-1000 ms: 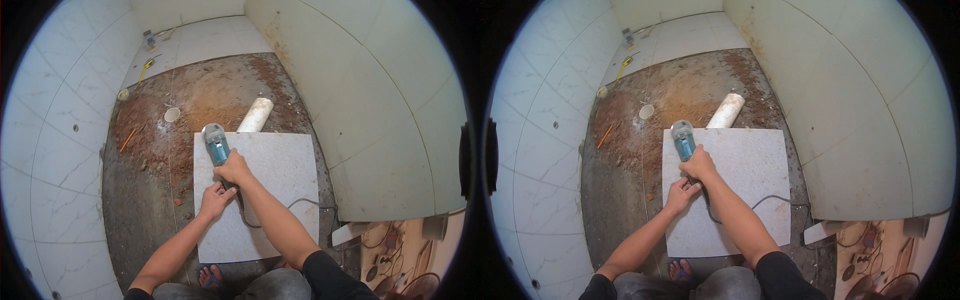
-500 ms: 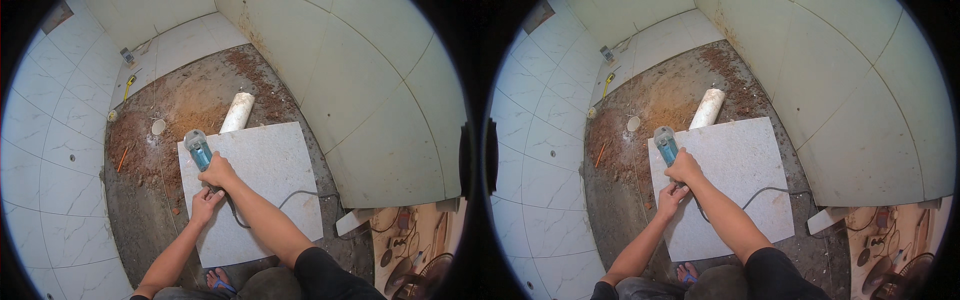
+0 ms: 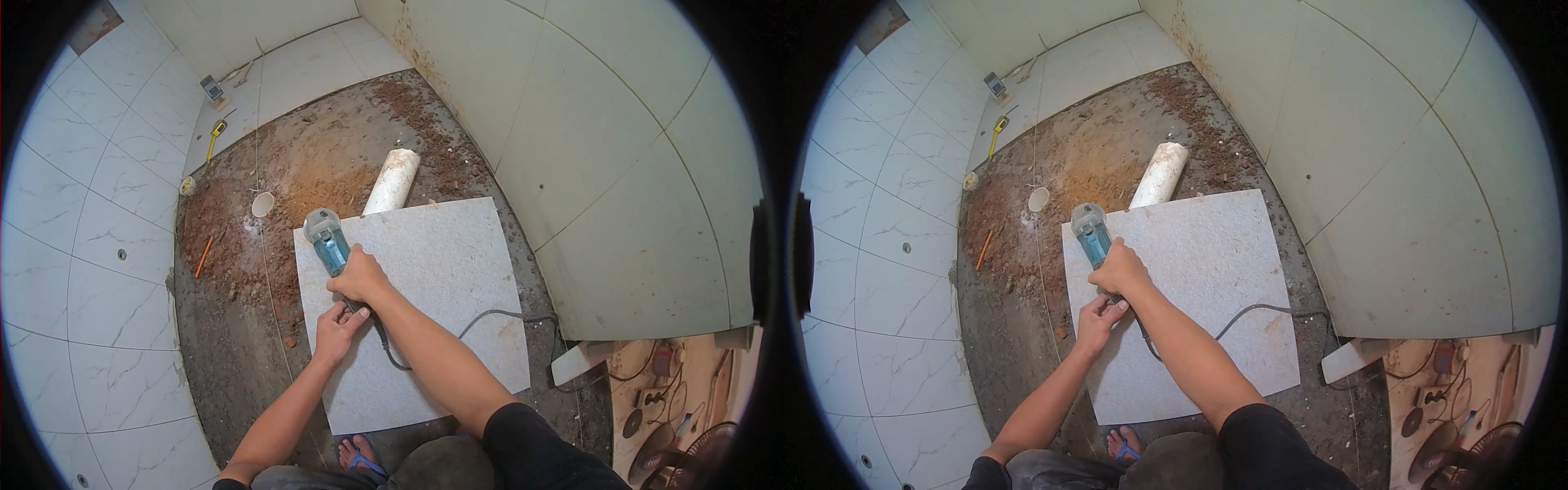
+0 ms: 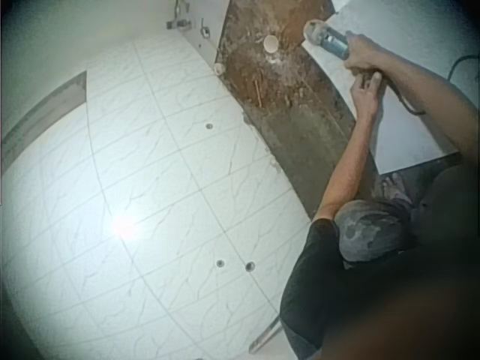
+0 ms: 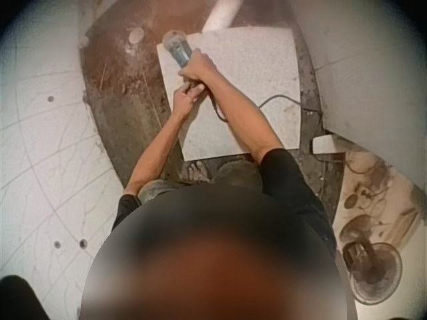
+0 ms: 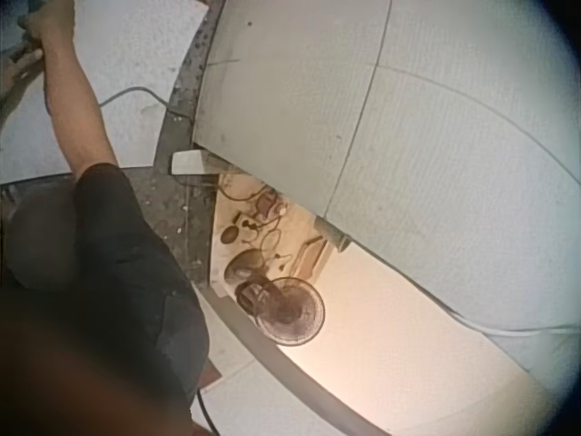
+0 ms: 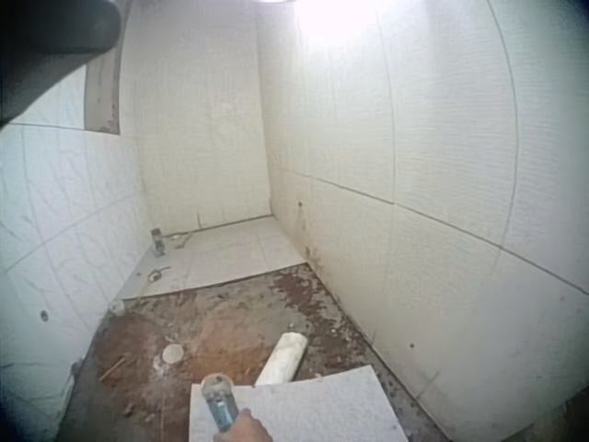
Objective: Using an electric angle grinder to cut and shape a ceramic tile on a renovation floor.
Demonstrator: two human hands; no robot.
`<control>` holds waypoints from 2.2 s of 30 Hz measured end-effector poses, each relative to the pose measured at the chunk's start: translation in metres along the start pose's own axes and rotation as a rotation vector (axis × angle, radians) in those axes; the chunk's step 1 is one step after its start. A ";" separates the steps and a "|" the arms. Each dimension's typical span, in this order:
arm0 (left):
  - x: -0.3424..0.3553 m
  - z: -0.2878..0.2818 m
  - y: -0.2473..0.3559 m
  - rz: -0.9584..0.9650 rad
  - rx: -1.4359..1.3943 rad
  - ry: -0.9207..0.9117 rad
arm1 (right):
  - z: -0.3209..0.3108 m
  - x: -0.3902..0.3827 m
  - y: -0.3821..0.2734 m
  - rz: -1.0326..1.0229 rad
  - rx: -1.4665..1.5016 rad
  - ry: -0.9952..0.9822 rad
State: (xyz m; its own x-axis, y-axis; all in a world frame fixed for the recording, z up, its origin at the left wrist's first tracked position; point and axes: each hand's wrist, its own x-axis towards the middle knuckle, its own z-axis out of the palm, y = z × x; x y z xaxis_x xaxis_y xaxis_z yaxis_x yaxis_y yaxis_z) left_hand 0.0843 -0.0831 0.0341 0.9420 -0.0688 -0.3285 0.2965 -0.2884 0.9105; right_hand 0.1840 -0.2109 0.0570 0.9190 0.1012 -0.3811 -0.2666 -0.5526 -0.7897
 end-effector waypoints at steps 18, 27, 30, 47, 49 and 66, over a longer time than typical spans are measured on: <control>0.001 0.001 -0.003 -0.007 0.007 0.023 | 0.003 0.002 0.003 -0.035 0.016 0.039; -0.003 0.005 0.010 -0.010 -0.049 0.056 | 0.004 0.004 0.003 -0.023 0.007 0.038; -0.002 0.004 0.009 0.002 -0.029 0.060 | 0.004 0.004 0.002 -0.021 0.010 0.031; 0.004 0.004 -0.003 0.020 -0.052 0.073 | 0.003 0.006 0.003 -0.023 0.044 0.036; 0.002 0.004 0.000 0.023 -0.040 0.075 | 0.002 0.004 0.002 -0.026 0.052 0.041; 0.003 0.003 0.000 -0.002 -0.033 0.069 | 0.001 0.003 0.002 -0.012 0.082 0.025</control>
State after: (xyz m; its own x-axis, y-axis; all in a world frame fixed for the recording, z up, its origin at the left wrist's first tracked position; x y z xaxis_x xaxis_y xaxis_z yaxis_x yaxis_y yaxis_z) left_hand 0.0868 -0.0857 0.0322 0.9497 -0.0020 -0.3132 0.3023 -0.2563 0.9181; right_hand 0.1859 -0.2109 0.0535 0.9291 0.0861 -0.3596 -0.2771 -0.4819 -0.8312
